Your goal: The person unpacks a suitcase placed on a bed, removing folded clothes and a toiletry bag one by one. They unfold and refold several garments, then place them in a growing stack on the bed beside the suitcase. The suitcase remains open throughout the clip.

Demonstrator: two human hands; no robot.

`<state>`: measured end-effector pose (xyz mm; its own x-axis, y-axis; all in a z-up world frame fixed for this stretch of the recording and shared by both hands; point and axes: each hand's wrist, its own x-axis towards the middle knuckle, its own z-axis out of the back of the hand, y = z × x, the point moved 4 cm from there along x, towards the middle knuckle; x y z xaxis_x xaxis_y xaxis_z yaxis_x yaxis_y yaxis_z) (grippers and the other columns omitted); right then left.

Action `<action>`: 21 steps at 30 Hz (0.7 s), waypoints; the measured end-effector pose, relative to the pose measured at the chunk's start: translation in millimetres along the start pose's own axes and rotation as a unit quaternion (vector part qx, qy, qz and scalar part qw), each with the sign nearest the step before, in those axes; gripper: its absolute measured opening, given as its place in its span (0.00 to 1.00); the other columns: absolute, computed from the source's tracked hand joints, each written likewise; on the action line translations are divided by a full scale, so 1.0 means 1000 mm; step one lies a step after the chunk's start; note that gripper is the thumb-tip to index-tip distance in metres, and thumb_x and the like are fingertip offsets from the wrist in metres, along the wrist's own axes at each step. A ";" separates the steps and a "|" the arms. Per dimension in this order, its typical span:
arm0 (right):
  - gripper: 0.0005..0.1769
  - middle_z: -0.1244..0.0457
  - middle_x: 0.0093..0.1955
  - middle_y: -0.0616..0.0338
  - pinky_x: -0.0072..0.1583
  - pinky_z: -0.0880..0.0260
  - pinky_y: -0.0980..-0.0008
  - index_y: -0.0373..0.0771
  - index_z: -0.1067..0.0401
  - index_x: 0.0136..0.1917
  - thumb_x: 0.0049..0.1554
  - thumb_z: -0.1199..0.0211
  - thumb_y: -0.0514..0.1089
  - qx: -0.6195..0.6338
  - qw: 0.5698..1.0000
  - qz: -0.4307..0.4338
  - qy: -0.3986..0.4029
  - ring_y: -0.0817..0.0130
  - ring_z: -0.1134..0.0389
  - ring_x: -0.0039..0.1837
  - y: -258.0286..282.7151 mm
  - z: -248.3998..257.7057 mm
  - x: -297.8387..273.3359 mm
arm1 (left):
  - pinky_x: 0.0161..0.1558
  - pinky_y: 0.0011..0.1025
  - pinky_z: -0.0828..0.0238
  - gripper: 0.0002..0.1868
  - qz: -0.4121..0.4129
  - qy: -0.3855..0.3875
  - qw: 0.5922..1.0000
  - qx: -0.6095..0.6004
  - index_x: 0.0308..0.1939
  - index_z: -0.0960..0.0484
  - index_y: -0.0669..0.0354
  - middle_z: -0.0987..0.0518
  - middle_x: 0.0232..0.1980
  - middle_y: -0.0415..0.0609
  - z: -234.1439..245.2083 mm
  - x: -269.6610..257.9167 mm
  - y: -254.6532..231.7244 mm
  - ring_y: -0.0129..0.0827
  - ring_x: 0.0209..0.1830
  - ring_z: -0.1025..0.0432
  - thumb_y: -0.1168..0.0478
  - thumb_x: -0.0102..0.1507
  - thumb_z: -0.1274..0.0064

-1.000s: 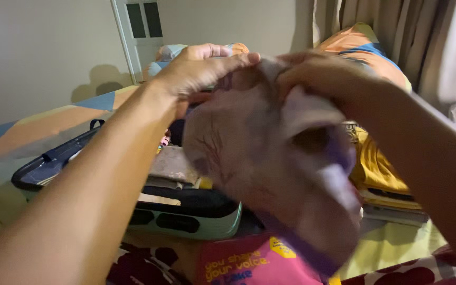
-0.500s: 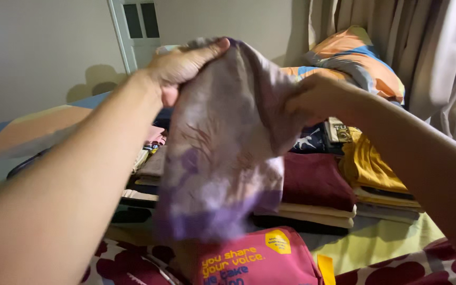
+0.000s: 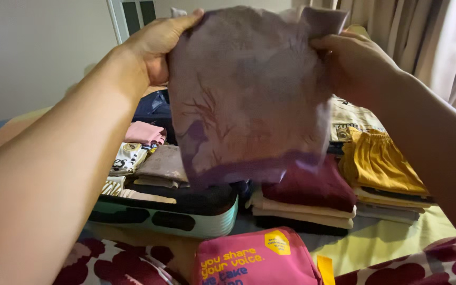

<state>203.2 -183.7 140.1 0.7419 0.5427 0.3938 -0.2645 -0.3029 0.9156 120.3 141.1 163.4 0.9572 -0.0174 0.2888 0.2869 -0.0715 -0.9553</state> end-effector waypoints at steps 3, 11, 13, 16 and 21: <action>0.14 0.33 0.57 0.54 0.60 0.25 0.64 0.34 0.30 0.62 0.66 0.42 0.42 -0.050 0.998 -0.027 -0.036 0.66 0.30 0.57 -0.006 0.007 0.010 | 0.56 0.51 0.21 0.21 0.016 -0.048 0.996 0.078 0.54 0.20 0.60 0.14 0.51 0.53 0.015 0.018 0.007 0.41 0.49 0.19 0.49 0.65 0.43; 0.19 0.35 0.64 0.61 0.61 0.29 0.58 0.47 0.34 0.68 0.64 0.45 0.42 -0.028 0.998 0.051 -0.031 0.65 0.30 0.62 0.004 0.000 0.018 | 0.62 0.47 0.22 0.22 -0.135 0.013 0.988 0.069 0.60 0.23 0.57 0.17 0.59 0.52 -0.004 0.026 -0.015 0.39 0.58 0.20 0.47 0.68 0.49; 0.20 0.33 0.64 0.64 0.64 0.28 0.61 0.52 0.35 0.70 0.65 0.47 0.44 -0.193 0.981 0.023 -0.011 0.66 0.28 0.63 0.012 0.003 0.012 | 0.73 0.46 0.28 0.23 -0.156 0.177 0.972 -0.001 0.65 0.25 0.61 0.21 0.67 0.52 -0.023 0.008 -0.027 0.38 0.67 0.25 0.51 0.72 0.50; 0.20 0.30 0.56 0.59 0.61 0.27 0.61 0.60 0.35 0.73 0.69 0.52 0.48 -0.708 0.696 -0.125 0.009 0.64 0.26 0.55 0.002 0.021 -0.012 | 0.74 0.43 0.33 0.25 -0.088 0.203 0.974 0.044 0.66 0.26 0.63 0.22 0.67 0.51 -0.028 -0.044 -0.013 0.35 0.68 0.27 0.49 0.73 0.54; 0.10 0.29 0.51 0.49 0.58 0.23 0.62 0.33 0.16 0.46 0.59 0.32 0.42 -0.416 0.816 -0.217 0.337 0.61 0.27 0.52 -0.076 0.027 -0.102 | 0.53 0.30 0.27 0.25 0.201 0.183 0.943 0.190 0.61 0.17 0.53 0.15 0.57 0.38 -0.050 -0.145 0.076 0.23 0.56 0.23 0.51 0.61 0.47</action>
